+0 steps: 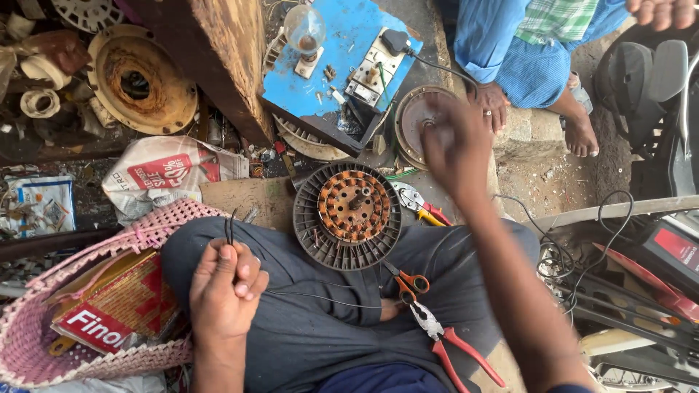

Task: The person is repairing a motor component, specifically a stator, by manipulating copper windings and connecting wires. They use pliers to adjust the windings and connect wires to the component, working in a cluttered workshop environment.

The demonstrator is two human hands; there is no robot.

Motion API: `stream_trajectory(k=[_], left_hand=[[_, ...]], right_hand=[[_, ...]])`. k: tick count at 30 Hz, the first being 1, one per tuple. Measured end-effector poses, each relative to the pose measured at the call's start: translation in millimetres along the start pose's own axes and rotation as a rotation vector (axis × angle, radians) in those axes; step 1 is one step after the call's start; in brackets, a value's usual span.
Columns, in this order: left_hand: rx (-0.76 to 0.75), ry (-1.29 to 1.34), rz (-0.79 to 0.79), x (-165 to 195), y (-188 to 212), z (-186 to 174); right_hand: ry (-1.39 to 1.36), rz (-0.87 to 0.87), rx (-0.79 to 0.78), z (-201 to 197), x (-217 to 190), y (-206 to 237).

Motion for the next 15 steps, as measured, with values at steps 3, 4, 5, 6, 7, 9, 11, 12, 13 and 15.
stream_trajectory(k=[3, 4, 5, 6, 7, 9, 11, 12, 13, 15], left_hand=[[-0.014, -0.068, -0.007, -5, -7, -12], [-0.019, -0.085, -0.004, -9, -8, -13], [-0.034, -0.075, 0.017, -12, -9, -14], [-0.051, -0.062, 0.033, -14, -10, -16], [-0.070, -0.046, 0.047, -16, -12, -17], [-0.115, 0.008, 0.020, -16, -19, -19], [-0.119, 0.015, 0.010, -17, -32, -21], [-0.118, 0.002, 0.000, -18, -41, -19], [-0.110, -0.022, -0.007, -22, -50, -17], [-0.098, -0.074, -0.022, -33, -66, -6]], right_hand=[[0.155, -0.131, -0.261, 21, 50, -65], [0.126, -0.129, -0.348, 31, 59, -82], [0.101, -0.126, -0.433, 42, 66, -97], [0.161, -0.199, -0.552, 53, 69, -109], [0.224, -0.268, -0.673, 64, 72, -119], [0.313, -0.245, -0.831, 82, 77, -132], [0.403, -0.265, -0.832, 92, 81, -139], [0.367, -0.238, -0.834, 92, 84, -143], [0.446, -0.299, -0.832, 95, 83, -145], [0.306, -0.208, -0.807, 92, 82, -148]])
Point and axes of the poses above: each hand's wrist, its own y-axis away from the middle knuckle, its own z-axis out of the palm, x = y × z, the point moved 2 cm from there along -y, towards the middle knuckle, and after that the axes turned 11 degrees about -y, right-handed, at the moved point
